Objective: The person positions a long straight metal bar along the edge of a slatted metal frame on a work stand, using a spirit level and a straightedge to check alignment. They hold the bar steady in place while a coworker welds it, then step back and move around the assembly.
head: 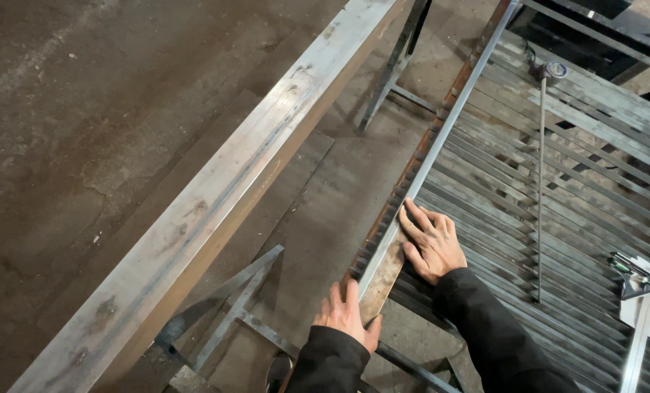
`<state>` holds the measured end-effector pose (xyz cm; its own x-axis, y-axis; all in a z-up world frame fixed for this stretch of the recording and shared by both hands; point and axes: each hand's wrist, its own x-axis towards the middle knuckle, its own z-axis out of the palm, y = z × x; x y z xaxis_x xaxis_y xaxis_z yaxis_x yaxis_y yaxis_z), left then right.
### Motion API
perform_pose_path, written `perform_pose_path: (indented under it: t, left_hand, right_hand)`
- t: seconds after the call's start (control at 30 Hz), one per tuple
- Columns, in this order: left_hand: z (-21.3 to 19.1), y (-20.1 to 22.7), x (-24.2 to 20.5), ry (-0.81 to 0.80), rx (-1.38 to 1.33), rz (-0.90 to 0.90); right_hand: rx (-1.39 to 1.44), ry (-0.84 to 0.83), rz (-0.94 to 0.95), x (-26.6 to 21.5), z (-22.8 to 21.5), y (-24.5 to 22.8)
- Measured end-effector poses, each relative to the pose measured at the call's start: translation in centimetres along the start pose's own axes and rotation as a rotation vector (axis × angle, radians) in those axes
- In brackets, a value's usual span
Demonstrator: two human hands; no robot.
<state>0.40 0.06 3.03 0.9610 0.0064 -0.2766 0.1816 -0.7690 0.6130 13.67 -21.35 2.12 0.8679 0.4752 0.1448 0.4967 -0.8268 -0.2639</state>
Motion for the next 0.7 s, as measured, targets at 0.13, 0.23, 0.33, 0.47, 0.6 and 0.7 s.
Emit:
perform_pose_path:
  t: [0.13,0.23,0.33,0.47,0.6,0.7]
  left_hand:
    - [-0.29,0.00,0.00,-0.024,0.016,0.000]
    - [-0.56,0.12,0.00,-0.050,0.023,0.001]
    - [-0.67,0.25,0.03,-0.073,0.036,-0.013]
    - [-0.70,0.33,0.10,-0.083,0.046,-0.032]
    - [-0.49,0.27,0.05,-0.068,0.040,-0.029]
    - [-0.52,0.29,-0.07,-0.040,0.024,-0.019]
  right_hand:
    - [-0.013,-0.018,0.005,-0.08,-0.19,-0.20]
    - [-0.005,-0.019,0.007,-0.11,-0.28,-0.23]
    - [0.007,-0.017,0.007,-0.13,-0.19,-0.19]
    - [0.009,-0.013,0.011,-0.14,0.09,0.05]
    - [0.008,-0.015,0.005,-0.12,0.21,0.22]
    - [-0.017,-0.013,-0.001,-0.15,0.28,0.25]
